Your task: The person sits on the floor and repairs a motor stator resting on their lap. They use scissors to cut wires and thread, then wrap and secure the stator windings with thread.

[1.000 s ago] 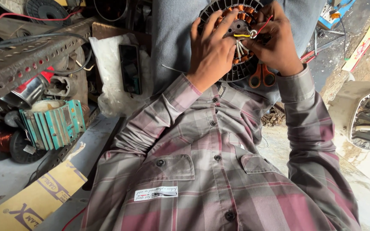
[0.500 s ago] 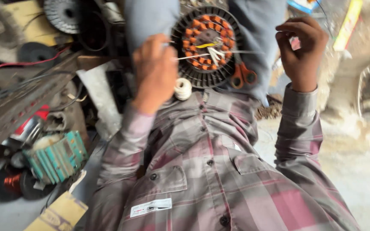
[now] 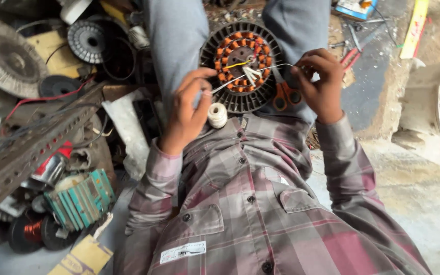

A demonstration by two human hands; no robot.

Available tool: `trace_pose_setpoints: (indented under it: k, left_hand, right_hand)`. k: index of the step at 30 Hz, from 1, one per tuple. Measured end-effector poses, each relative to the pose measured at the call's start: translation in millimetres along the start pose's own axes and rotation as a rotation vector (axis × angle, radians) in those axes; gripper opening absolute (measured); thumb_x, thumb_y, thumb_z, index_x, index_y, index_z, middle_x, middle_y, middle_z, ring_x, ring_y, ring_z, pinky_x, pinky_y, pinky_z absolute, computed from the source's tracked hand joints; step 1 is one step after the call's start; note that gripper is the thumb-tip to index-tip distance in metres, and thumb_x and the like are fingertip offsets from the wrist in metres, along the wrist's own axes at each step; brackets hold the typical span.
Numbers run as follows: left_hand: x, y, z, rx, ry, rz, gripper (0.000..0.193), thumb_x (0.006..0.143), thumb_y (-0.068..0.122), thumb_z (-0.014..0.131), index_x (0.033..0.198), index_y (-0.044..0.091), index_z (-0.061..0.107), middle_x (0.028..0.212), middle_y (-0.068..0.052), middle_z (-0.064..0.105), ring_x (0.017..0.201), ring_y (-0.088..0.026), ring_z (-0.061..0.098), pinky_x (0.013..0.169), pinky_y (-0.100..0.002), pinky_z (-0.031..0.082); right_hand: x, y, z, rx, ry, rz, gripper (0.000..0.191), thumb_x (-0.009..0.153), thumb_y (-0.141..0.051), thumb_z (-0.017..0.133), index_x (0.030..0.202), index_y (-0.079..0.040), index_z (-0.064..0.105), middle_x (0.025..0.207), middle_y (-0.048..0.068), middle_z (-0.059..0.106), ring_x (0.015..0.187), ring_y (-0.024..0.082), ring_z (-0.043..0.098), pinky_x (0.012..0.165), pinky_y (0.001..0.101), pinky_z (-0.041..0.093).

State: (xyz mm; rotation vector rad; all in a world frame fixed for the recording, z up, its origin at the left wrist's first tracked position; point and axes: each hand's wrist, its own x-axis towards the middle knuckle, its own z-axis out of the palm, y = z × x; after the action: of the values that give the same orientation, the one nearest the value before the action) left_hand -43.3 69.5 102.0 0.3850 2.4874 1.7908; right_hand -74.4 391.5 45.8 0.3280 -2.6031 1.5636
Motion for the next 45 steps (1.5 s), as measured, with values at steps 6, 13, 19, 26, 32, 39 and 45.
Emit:
trace_pose_setpoints:
  k: [6,13,19,26,32,39,45]
  left_hand:
    - [-4.2,-18.9,45.4,-0.846,0.03,-0.183,0.028,0.108,0.013,0.04,0.117,-0.001,0.063,0.124,-0.01,0.068,0.123,-0.018,0.064,0.115,-0.035,0.048]
    - [-2.6,-29.5,73.8,-0.737,0.194,-0.097,0.017,0.113,0.011,0.057,0.112,-0.002,0.067,0.103,-0.009,0.069,0.102,-0.015,0.065,0.099,-0.032,0.052]
    - [3.7,-19.4,80.6,-0.092,0.336,0.08,0.028,0.104,0.009,0.071,0.131,0.005,0.063,0.106,-0.009,0.076,0.096,-0.019,0.077,0.085,-0.03,0.061]
    - [8.7,-24.3,91.1,0.166,0.333,0.234,0.058,0.105,0.01,0.071,0.153,0.009,0.039,0.101,-0.004,0.075,0.09,-0.022,0.074,0.082,-0.035,0.056]
    - [6.6,-27.2,94.1,0.326,0.282,0.284,0.064,0.103,0.01,0.072,0.156,0.009,0.037,0.1,0.0,0.075,0.088,-0.017,0.071,0.089,-0.036,0.051]
    - [6.1,-23.4,93.9,0.417,0.258,0.279,0.072,0.103,0.009,0.072,0.164,0.015,0.035,0.088,0.004,0.067,0.087,-0.013,0.065,0.1,-0.036,0.042]
    - [6.0,-22.1,81.0,0.502,0.259,0.286,0.059,0.106,0.012,0.069,0.157,0.016,0.039,0.079,0.008,0.064,0.088,-0.013,0.067,0.111,-0.046,0.036]
  right_hand:
    - [9.4,5.7,17.7,0.893,-0.066,0.268,0.009,0.096,0.004,0.071,0.094,0.001,0.063,0.109,0.013,0.068,0.075,0.011,0.057,0.067,0.0242,0.047]
    - [18.5,-1.7,40.6,1.274,-0.149,0.394,0.011,0.099,0.001,0.071,0.092,0.001,0.063,0.087,0.013,0.067,0.063,0.012,0.055,0.058,0.0225,0.045]
    - [2.7,-8.6,41.3,1.106,-0.129,0.449,0.009,0.097,0.004,0.074,0.1,0.0,0.067,0.094,0.013,0.071,0.075,0.016,0.066,0.065,0.0246,0.051]
    - [-6.3,-30.2,47.6,1.032,-0.118,0.327,0.009,0.096,0.004,0.077,0.103,0.001,0.072,0.098,0.015,0.074,0.079,0.016,0.068,0.069,0.0254,0.055]
    - [-0.6,-57.8,39.6,0.564,-0.162,0.034,0.013,0.078,0.006,0.079,0.088,0.003,0.071,0.126,0.01,0.056,0.102,0.012,0.056,0.088,0.0258,0.051]
    - [5.6,-52.8,43.0,0.494,-0.159,0.235,0.009,0.093,0.008,0.082,0.097,0.004,0.075,0.094,0.007,0.072,0.081,0.01,0.065,0.074,0.0225,0.052]
    - [3.6,-39.6,36.7,0.444,-0.244,0.252,0.009,0.094,0.005,0.082,0.099,0.003,0.075,0.093,0.007,0.074,0.082,0.008,0.067,0.075,0.0215,0.054]
